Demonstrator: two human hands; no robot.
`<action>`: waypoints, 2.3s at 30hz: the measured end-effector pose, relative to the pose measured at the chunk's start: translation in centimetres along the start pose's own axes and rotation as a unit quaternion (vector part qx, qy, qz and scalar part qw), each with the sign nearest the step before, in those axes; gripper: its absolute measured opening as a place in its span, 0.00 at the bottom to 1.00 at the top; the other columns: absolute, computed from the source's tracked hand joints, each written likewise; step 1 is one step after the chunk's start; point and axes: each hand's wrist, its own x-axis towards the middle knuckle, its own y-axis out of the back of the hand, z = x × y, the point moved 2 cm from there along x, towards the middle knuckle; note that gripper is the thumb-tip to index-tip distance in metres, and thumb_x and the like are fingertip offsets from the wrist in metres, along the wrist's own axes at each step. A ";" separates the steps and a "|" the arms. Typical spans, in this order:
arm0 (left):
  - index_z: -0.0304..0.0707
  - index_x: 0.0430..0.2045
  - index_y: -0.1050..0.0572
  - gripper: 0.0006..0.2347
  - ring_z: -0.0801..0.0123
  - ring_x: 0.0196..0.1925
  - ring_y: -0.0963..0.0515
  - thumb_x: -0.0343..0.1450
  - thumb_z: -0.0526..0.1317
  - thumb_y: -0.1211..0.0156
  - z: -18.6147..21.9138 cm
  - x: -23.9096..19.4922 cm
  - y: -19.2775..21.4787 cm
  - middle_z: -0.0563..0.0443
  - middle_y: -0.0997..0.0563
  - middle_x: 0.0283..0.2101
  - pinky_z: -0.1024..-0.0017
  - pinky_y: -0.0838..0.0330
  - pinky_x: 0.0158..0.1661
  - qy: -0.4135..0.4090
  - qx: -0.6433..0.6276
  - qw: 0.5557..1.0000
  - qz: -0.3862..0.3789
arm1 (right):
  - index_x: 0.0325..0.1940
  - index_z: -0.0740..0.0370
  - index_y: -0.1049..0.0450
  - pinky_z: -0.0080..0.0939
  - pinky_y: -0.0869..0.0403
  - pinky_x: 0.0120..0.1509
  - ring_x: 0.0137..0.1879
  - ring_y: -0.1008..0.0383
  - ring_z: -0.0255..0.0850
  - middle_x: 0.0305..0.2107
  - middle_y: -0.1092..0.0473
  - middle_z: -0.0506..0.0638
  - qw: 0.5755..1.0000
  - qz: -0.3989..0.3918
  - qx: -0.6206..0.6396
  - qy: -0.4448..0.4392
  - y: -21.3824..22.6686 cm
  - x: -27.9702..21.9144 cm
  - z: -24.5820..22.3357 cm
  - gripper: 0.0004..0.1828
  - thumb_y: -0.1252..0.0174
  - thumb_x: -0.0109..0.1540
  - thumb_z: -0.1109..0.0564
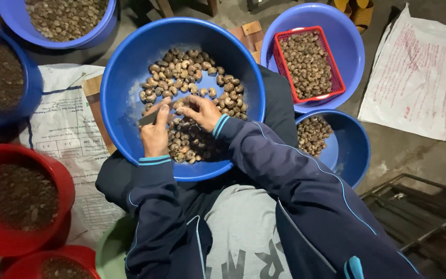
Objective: The person sits and uses a small knife to peel the skin off cashew nuts. They pick up each nut from a large blue bowl, scrape the outer layer with the blade, and drop the processed nut into a red basket or a smaller blue bowl.
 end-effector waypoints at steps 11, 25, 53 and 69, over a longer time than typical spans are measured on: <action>0.38 0.54 0.21 0.14 0.39 0.59 0.21 0.81 0.46 0.43 -1.0 0.0 0.0 0.28 0.21 0.55 0.45 0.18 0.53 0.006 0.030 0.999 0.014 | 0.46 0.67 0.23 0.34 0.20 0.33 0.33 0.19 0.41 0.30 0.21 0.62 0.995 0.001 0.087 -0.040 0.0 0.1 1.1 0.13 0.32 0.64 0.56; 0.28 0.50 0.21 0.10 0.38 0.51 0.16 0.80 0.38 0.43 -1.5 0.4 0.3 0.23 0.18 0.48 0.52 0.17 0.48 -0.049 -0.012 0.997 0.053 | 0.42 0.66 0.23 0.38 0.19 0.36 0.35 0.21 0.40 0.30 0.22 0.61 0.997 0.016 0.066 -0.023 1.3 -0.9 -1.3 0.10 0.32 0.63 0.57; 0.29 0.49 0.20 0.13 0.56 0.42 0.11 0.76 0.40 0.37 -3.0 0.4 0.8 0.35 0.15 0.45 0.70 0.13 0.38 0.051 -0.054 0.986 0.148 | 0.61 0.60 0.31 0.51 0.20 0.44 0.43 0.24 0.49 0.45 0.25 0.61 0.850 0.512 0.002 -0.124 34.5 -21.7 16.4 0.25 0.32 0.61 0.56; 0.31 0.47 0.19 0.10 0.69 0.37 0.11 0.76 0.38 0.41 -2.8 0.8 0.7 0.47 0.14 0.39 0.78 0.18 0.34 0.011 -0.023 0.992 0.121 | 0.63 0.47 0.28 0.50 0.26 0.38 0.44 0.24 0.53 0.52 0.29 0.51 0.794 -0.096 -0.576 0.169 5.0 3.7 4.6 0.24 0.49 0.62 0.59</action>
